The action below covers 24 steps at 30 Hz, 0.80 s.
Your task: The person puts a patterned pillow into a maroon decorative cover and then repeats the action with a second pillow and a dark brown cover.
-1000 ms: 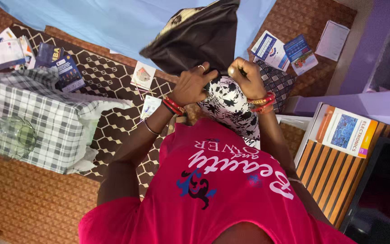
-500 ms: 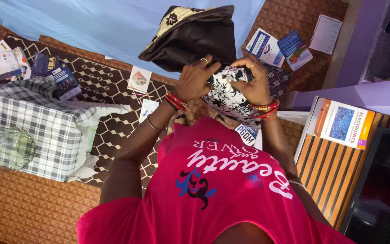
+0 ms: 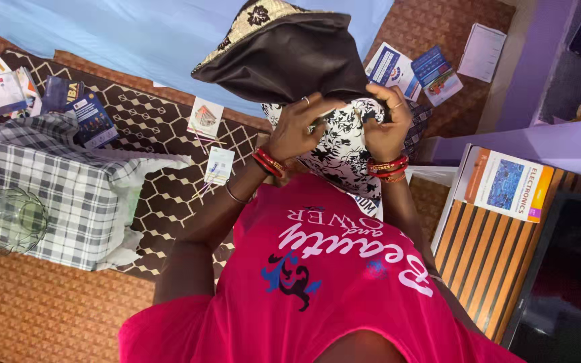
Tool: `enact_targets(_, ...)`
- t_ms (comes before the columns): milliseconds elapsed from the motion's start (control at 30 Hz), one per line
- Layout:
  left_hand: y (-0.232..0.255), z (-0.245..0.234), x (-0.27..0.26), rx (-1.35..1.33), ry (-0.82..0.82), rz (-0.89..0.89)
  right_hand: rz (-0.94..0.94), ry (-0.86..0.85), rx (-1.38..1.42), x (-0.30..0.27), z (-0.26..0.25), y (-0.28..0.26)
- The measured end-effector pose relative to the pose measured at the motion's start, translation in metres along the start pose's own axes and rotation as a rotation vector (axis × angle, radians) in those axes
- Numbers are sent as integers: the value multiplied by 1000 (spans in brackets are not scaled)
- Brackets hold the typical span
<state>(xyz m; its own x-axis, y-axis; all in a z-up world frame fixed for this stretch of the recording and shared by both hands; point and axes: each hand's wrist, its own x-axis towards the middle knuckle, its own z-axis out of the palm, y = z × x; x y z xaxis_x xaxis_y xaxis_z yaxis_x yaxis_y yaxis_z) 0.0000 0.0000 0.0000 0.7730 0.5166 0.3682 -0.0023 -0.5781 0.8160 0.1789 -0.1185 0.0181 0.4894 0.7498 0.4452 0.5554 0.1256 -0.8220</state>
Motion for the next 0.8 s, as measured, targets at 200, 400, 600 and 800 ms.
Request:
enact_targets(200,5,8,16,139,38,-68,-19,-45,-170,-1,1,5)
enact_targets(400,-9,49,0,233,78,-49,7,162,-102,-17,18,42)
enact_targets(600,-3,54,-10,227,162,124,-148,260,-159,-20,19,40)
enact_targets(800,13,39,-16,262,132,255,25,378,-22,-7,11,39)
